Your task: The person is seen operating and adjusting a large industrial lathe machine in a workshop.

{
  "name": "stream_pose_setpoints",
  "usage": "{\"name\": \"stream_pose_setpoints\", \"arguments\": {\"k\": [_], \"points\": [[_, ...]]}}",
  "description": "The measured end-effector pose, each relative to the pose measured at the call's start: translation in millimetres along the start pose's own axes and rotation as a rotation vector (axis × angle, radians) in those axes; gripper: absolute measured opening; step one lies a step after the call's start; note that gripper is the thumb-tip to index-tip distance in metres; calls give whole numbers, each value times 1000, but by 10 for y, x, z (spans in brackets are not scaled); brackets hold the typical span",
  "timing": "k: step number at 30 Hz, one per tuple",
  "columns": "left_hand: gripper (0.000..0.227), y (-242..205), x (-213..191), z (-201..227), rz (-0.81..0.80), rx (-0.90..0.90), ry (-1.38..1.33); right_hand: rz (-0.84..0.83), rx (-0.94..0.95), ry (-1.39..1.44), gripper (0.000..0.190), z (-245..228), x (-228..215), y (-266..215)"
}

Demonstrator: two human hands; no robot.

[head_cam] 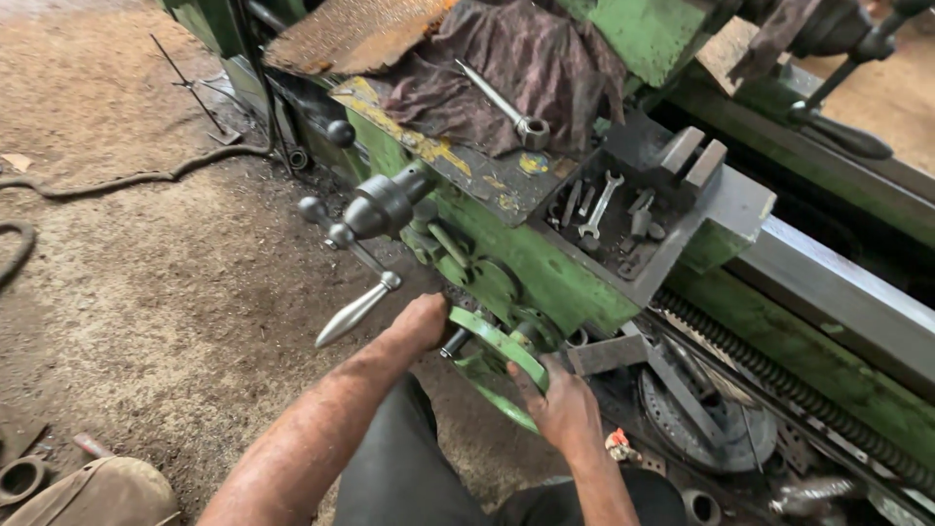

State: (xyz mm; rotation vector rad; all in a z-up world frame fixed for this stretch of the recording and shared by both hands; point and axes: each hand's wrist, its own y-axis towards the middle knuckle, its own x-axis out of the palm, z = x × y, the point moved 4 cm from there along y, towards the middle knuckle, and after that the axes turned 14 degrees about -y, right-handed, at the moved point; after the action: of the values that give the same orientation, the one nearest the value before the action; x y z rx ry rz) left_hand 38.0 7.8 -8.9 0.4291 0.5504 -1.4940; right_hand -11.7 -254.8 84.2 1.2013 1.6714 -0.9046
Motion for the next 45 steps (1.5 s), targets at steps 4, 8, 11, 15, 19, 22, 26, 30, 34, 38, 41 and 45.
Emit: {"name": "stream_pose_setpoints", "arguments": {"k": [4, 8, 11, 15, 19, 22, 26, 30, 34, 38, 41, 45], "points": [[18, 5, 10, -1, -40, -86, 44, -13, 6, -17, 75, 3, -14, -6], [22, 135, 95, -289, -110, -104, 74, 6, -5, -24, 79, -59, -47, -13], [39, 86, 32, -69, -180, -149, 0, 28, -18, -37, 80, 7, 29, 10], [80, -477, -216, 873, -35, -156, -22, 15, -11, -48, 80, -55, -64, -4], [93, -661, -140, 1460, -93, 118, 333, -66, 30, -31, 79, -144, -138, -30], [82, -532, -15, 1291, -61, 166, 408, -76, 40, -40, 80, -128, -93, -9], [61, -444, 48, 1094, 40, 86, 295, -52, 25, -46, 83, -96, -91, -3], [64, -430, 77, 973, 108, 52, 234, -86, 18, -51, 79, -178, -198, -40], [62, -396, 5, 933, 163, 5, 155, -94, 26, -68, 76, -196, -175, -21], [57, -373, 7, 884, 82, -105, 118, -91, 58, -69, 74, -182, -173, -30], [59, -367, -21, 911, 81, -89, 103, -47, 35, -14, 75, -51, -66, -25], [58, -359, -19, 887, 89, -84, 90, -23, 14, 69, 76, 70, -57, -92]]}}
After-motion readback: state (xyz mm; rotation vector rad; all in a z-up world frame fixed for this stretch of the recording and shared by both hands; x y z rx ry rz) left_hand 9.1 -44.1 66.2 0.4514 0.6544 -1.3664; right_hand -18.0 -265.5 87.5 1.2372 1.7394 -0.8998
